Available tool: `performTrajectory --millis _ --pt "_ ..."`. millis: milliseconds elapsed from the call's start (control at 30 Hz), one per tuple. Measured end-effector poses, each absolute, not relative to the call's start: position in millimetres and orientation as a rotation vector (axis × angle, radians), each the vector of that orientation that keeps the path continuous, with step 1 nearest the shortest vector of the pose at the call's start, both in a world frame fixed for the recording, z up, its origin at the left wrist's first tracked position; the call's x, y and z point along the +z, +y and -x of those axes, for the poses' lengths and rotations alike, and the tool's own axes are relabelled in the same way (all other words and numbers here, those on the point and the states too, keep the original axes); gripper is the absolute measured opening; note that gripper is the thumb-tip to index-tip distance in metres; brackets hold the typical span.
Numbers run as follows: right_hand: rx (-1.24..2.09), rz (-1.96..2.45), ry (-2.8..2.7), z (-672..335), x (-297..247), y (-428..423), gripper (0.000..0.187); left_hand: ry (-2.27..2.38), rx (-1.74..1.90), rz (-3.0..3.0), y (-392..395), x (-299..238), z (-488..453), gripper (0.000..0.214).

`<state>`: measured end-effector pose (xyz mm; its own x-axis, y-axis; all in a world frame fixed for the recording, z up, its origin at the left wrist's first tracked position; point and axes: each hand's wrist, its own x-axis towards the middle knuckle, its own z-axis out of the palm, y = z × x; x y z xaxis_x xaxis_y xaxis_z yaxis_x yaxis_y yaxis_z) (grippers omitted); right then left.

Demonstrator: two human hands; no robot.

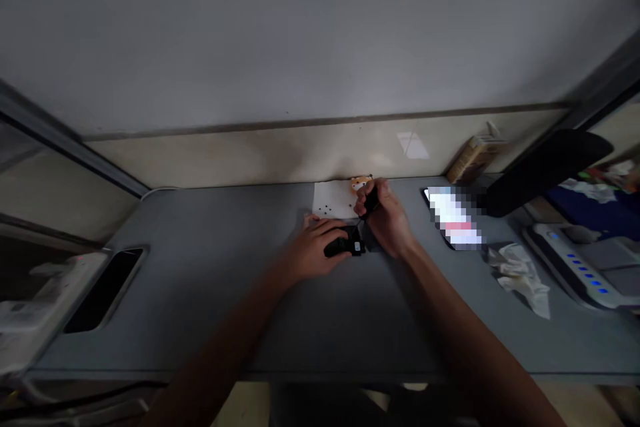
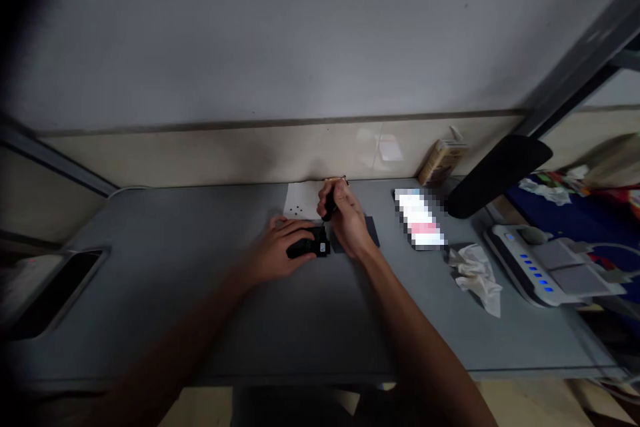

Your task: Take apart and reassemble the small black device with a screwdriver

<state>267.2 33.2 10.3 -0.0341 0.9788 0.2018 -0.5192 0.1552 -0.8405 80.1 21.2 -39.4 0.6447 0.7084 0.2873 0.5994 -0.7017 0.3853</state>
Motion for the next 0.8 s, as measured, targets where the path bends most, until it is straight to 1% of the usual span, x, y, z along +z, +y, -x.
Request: performTrajectory --millis 67,267,467,700,800 --pt "1.343 0.628 -0.921 -266.4 10.8 33.0 0.055 1.058 0.613 -2.605 20.6 -37.6 -80.7 0.024" --pt "1.315 0.630 -0.922 -267.1 11.5 32.5 0.052 1.057 0.619 -2.587 19.8 -33.4 -81.5 0.023" --pt "1.308 0.644 -0.953 -264.8 12.6 30.3 0.055 1.045 0.644 -2.572 19.4 -34.0 -81.0 0.020" --pt "1.218 0.696 -1.130 -265.6 12.9 24.6 0.049 1.067 0.648 -2.578 17.5 -33.3 -81.6 0.019" --pt "1.174 0.754 -1.172 -267.2 9.6 26.6 0.052 1.078 0.614 -2.557 16.6 -29.2 -82.2 0.022"
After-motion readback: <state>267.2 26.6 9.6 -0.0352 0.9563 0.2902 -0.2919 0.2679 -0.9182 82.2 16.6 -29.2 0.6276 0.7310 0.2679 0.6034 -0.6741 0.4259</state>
